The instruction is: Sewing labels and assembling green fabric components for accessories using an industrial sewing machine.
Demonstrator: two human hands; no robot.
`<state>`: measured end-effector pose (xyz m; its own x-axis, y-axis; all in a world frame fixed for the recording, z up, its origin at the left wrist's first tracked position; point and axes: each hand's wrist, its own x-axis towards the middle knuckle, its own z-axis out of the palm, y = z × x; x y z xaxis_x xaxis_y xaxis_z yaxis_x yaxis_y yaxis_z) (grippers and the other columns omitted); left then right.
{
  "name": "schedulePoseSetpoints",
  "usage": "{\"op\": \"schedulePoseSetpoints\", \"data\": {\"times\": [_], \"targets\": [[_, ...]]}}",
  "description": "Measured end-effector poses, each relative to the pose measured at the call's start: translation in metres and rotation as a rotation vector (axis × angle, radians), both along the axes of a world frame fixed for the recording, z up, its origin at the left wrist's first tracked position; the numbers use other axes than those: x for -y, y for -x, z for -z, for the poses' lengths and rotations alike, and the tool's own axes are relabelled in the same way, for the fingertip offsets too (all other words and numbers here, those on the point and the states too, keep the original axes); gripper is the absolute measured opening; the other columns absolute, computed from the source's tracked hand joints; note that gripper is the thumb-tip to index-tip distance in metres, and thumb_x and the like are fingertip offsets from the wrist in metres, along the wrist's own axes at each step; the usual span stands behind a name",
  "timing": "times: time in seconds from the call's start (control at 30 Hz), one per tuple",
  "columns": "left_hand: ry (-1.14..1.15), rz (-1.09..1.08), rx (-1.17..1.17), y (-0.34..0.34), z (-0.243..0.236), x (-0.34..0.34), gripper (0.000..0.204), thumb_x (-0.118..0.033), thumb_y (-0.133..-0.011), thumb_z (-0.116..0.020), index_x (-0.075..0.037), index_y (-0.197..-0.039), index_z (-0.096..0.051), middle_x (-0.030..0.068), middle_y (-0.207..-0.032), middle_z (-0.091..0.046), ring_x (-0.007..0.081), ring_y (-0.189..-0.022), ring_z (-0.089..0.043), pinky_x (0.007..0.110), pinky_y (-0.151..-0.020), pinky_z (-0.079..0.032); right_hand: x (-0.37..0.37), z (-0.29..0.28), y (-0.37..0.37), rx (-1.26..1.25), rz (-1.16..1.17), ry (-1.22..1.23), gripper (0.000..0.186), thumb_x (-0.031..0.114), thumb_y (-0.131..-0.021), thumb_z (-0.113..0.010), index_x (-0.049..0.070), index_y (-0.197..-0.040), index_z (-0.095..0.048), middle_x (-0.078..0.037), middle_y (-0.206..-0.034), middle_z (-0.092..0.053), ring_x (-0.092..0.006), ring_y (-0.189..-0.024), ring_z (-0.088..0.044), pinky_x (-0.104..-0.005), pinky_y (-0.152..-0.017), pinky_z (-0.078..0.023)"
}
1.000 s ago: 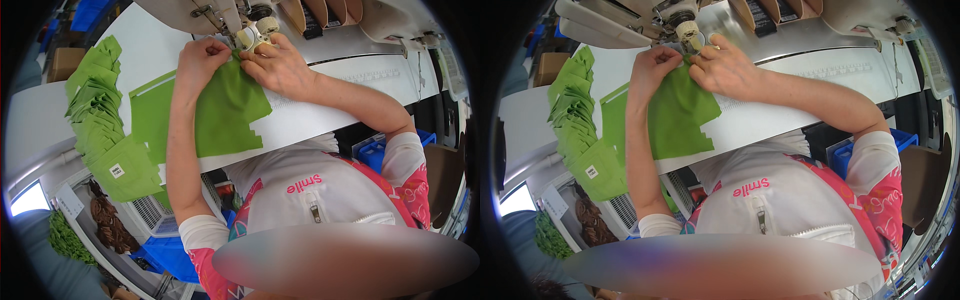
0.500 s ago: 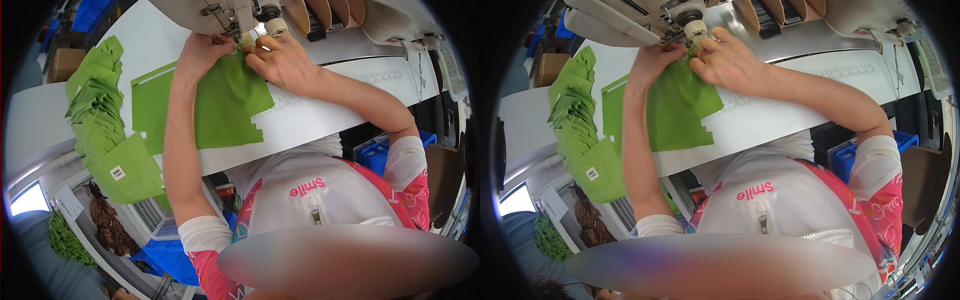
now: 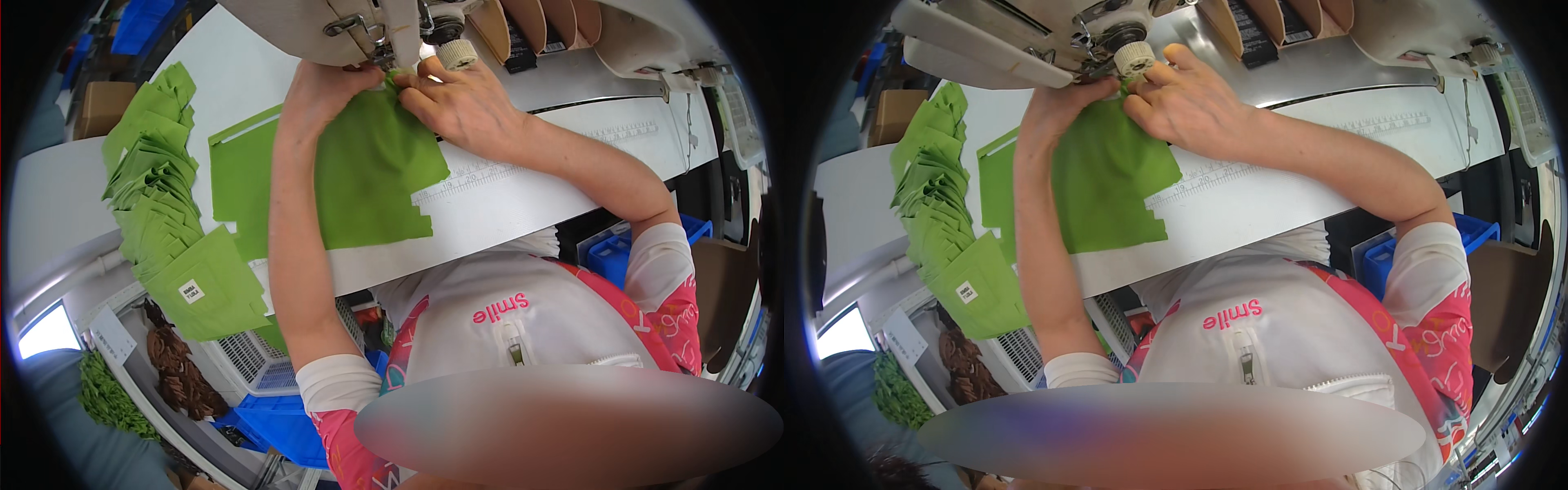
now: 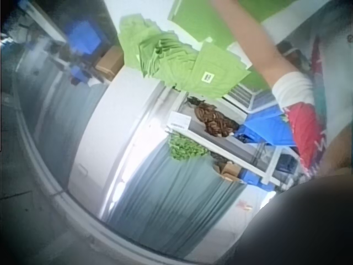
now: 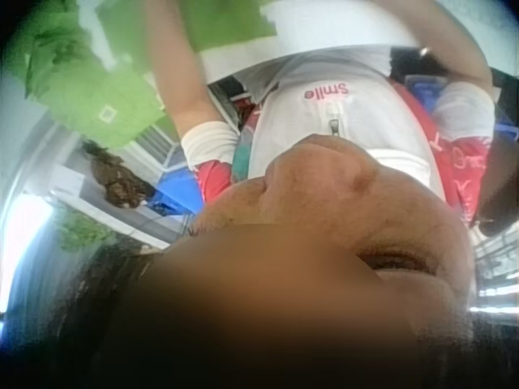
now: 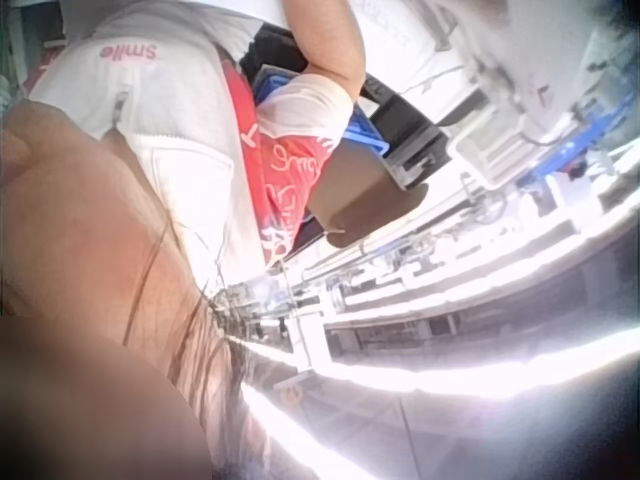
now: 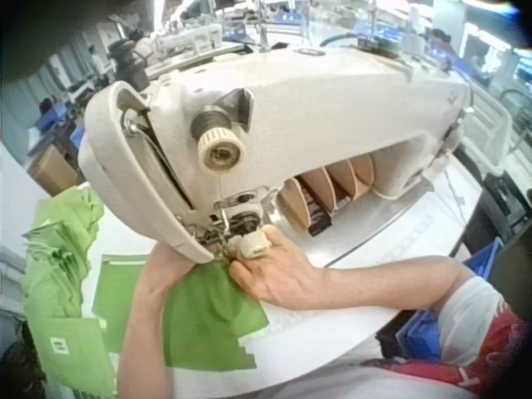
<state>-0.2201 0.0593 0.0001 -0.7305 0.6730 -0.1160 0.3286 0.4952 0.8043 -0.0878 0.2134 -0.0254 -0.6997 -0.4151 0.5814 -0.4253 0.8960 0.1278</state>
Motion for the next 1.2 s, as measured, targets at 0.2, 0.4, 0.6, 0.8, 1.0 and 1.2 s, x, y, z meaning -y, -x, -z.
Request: {"op": "schedulePoseSetpoints", "data": {"times": [0.2,0.4,0.6,0.8,1.0,1.2], "targets": [[-0.006,0.031,-0.003,0.004,0.0,-0.002,0.043,-0.02,-0.067,-0.077,0.0,-0.103,-0.063,0.0066,-0.095,-0.065,0.0155,-0.086,-0.057,0.03,-0.078,-0.046,-0.002,0.001,0.001,-0.005,-0.008,0.002,0.008,0.014,-0.069,-0.06,0.008,-0.073,-0.057,-0.002,-0.077,-0.065,-0.0151,-0.077,-0.054,-0.0325,-0.074,-0.036],[-0.119,0.005,-0.104,0.001,0.009,-0.003,0.028,-0.011,-0.065,-0.074,0.002,-0.087,-0.064,0.0057,-0.074,-0.063,0.0143,-0.068,-0.056,0.03,-0.064,-0.046,0.0,-0.002,0.0,0.008,0.001,-0.023,0.008,0.014,-0.068,-0.06,0.008,-0.073,-0.057,-0.002,-0.073,-0.063,-0.0142,-0.076,-0.054,-0.0313,-0.072,-0.035],[-0.222,0.036,-0.068,0.004,0.011,-0.001,0.032,-0.015,-0.067,-0.074,0.002,-0.092,-0.064,0.0066,-0.079,-0.065,0.0151,-0.071,-0.058,0.03,-0.068,-0.047,-0.002,-0.001,0.005,0.047,-0.015,-0.014,0.008,0.015,-0.069,-0.06,0.009,-0.072,-0.058,-0.001,-0.073,-0.063,-0.0144,-0.076,-0.054,-0.0303,-0.072,-0.036],[-0.148,0.024,-0.062,0.004,0.014,0.0,0.032,-0.012,-0.068,-0.074,0.002,-0.094,-0.064,0.0064,-0.081,-0.066,0.0152,-0.073,-0.058,0.03,-0.069,-0.047,-0.001,0.001,0.003,-0.01,-0.018,-0.005,0.007,0.015,-0.068,-0.06,0.009,-0.071,-0.057,0.001,-0.068,-0.06,-0.0151,-0.077,-0.054,-0.0306,-0.072,-0.036],[-0.241,0.019,-0.072,0.006,0.014,0.004,0.032,-0.014,-0.069,-0.074,0.002,-0.095,-0.064,0.0068,-0.081,-0.065,0.0158,-0.074,-0.058,0.03,-0.069,-0.047,-0.002,0.005,0.011,-0.027,-0.018,0.005,0.005,0.015,-0.069,-0.06,0.011,-0.07,-0.056,0.001,-0.068,-0.059,-0.0155,-0.076,-0.054,-0.0304,-0.071,-0.036],[0.024,0.022,-0.533,-0.034,-0.013,0.023,0.032,-0.016,-0.072,-0.074,0.0,-0.097,-0.064,0.0091,-0.093,-0.066,0.0275,-0.082,-0.061,0.036,-0.076,-0.048,-0.005,0.007,0.003,0.049,0.032,-0.018,0.01,0.016,-0.07,-0.06,0.009,-0.077,-0.058,-0.002,-0.081,-0.062,-0.0156,-0.08,-0.055,-0.0305,-0.071,-0.039]]}}
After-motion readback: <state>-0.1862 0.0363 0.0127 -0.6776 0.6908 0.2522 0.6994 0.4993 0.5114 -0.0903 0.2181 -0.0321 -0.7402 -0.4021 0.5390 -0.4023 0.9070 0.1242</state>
